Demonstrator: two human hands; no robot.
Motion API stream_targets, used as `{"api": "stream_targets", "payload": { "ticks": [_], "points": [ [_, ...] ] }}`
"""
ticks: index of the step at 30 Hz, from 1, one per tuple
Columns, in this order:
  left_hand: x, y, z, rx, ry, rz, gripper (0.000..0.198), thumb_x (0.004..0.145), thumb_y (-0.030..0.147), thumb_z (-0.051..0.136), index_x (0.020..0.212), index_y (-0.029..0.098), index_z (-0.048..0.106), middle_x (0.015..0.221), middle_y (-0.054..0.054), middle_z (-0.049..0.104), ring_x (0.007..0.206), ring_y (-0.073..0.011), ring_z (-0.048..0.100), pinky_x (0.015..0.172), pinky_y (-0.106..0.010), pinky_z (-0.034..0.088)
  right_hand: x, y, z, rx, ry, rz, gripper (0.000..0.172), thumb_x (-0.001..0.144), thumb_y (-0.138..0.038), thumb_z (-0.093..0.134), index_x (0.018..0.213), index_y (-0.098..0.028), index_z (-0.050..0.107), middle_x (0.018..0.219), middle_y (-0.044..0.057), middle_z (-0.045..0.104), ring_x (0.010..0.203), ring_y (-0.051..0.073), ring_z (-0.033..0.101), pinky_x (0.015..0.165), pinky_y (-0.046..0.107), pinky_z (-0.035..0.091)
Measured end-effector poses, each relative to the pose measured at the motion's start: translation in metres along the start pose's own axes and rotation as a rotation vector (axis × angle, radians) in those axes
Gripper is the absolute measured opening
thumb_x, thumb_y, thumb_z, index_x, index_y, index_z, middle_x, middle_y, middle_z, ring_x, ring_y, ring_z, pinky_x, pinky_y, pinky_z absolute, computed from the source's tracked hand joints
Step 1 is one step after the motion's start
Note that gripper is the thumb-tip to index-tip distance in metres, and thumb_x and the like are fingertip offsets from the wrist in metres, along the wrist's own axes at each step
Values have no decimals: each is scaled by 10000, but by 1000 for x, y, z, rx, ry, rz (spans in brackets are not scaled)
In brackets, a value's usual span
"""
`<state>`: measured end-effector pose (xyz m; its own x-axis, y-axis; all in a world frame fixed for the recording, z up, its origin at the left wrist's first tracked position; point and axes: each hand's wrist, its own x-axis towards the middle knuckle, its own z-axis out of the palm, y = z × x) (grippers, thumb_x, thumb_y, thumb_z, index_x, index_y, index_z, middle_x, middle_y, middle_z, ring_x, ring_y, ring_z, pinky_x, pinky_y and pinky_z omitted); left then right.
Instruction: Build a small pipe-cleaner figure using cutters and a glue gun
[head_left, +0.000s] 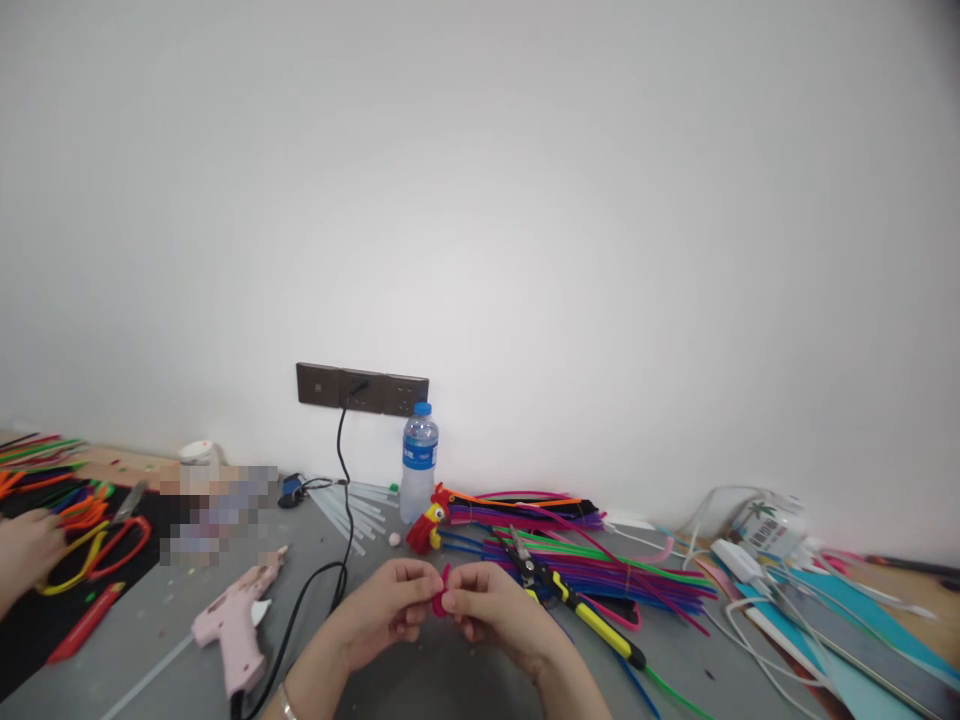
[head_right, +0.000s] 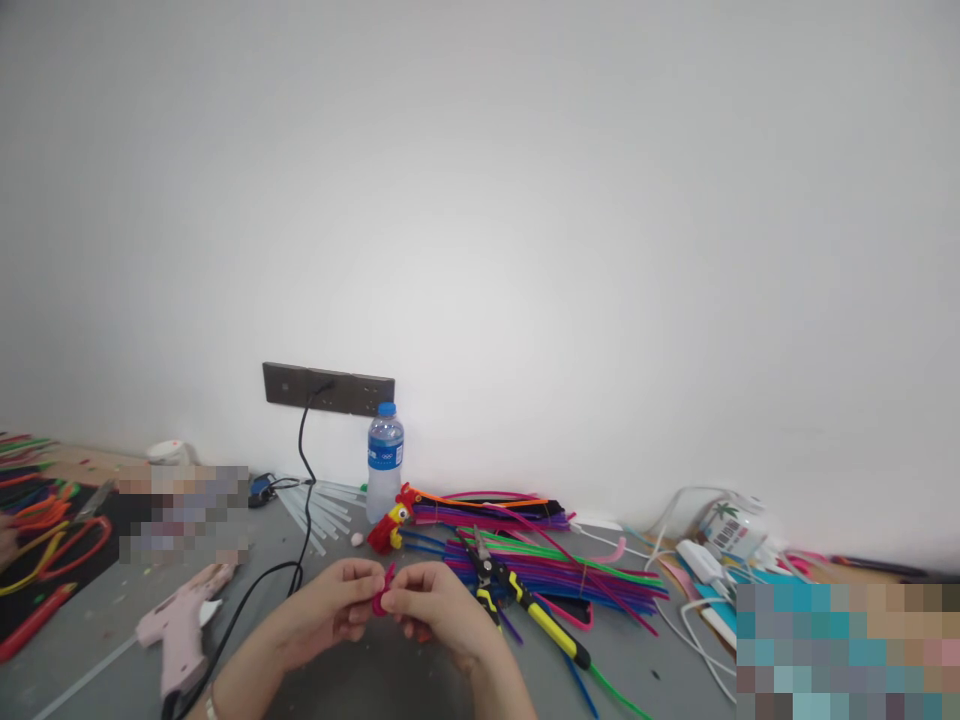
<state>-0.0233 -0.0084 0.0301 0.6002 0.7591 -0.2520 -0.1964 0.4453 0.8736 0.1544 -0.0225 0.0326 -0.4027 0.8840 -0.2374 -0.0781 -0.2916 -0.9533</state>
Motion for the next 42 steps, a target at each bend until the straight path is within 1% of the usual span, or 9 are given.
{"api": "stream_targets", "payload": {
  "ticks": [6,10,15,20,24,29,32,37,42],
  "points": [
    [-2,2,0,31,-13,-61,374,636,432,808,610,147,566,500,84,383,442,-43,238,429,-201,159,0,3,-3,-29,-2,3,307,599,-371,819,618,-137,621,453,-64,529,395,41,413,424,184,215],
    [-3,2,1,29,-32,-63,392,613,446,823,609,141,577,487,80,399,436,-40,240,425,-201,170,-1,0,-2,51,-26,0,328,583,-357,841,658,-138,610,484,-58,556,396,40,436,418,178,226],
    [-3,2,1,13,-51,-37,404,558,440,858,610,131,604,459,86,385,434,-37,238,432,-205,172,-4,-4,2,173,-62,4,353,569,-319,859,711,-145,587,535,-35,614,416,66,542,414,165,273],
    [-4,3,0,35,-47,-23,366,556,401,864,606,129,625,444,89,385,423,-34,230,434,-212,139,-3,-1,1,182,-67,-11,349,585,-303,857,745,-146,591,529,-21,632,454,101,606,422,161,321],
    [-4,2,-1,58,-3,-22,379,504,389,883,563,134,609,433,83,412,416,-36,258,431,-213,160,-5,-5,2,175,-82,-45,326,663,-380,812,763,-147,607,548,-21,619,464,84,576,426,155,311],
    [-4,-2,-1,109,-9,-43,396,470,387,889,537,143,585,415,73,450,377,-42,319,418,-222,192,-7,-11,5,70,-100,-176,333,714,-391,777,937,-159,692,702,-19,621,489,45,491,459,162,313],
    [-4,-3,0,117,-48,-45,390,471,393,886,548,135,604,426,66,463,368,-43,331,410,-226,197,-6,-10,7,6,-94,-191,282,699,-374,787,850,-153,700,707,-3,644,515,65,502,466,172,305],
    [-5,-2,3,102,-93,-37,404,438,424,892,549,128,641,462,48,506,375,-40,325,404,-224,221,-3,-7,7,21,-76,-206,257,664,-356,809,711,-142,675,609,-10,638,491,81,501,493,196,330],
    [-7,-3,3,105,-117,-68,415,409,424,903,582,135,660,543,4,610,398,-61,422,411,-219,222,-1,-9,10,38,-13,-280,245,657,-339,813,636,-148,662,537,-17,613,486,94,516,523,222,362]
  ]
}}
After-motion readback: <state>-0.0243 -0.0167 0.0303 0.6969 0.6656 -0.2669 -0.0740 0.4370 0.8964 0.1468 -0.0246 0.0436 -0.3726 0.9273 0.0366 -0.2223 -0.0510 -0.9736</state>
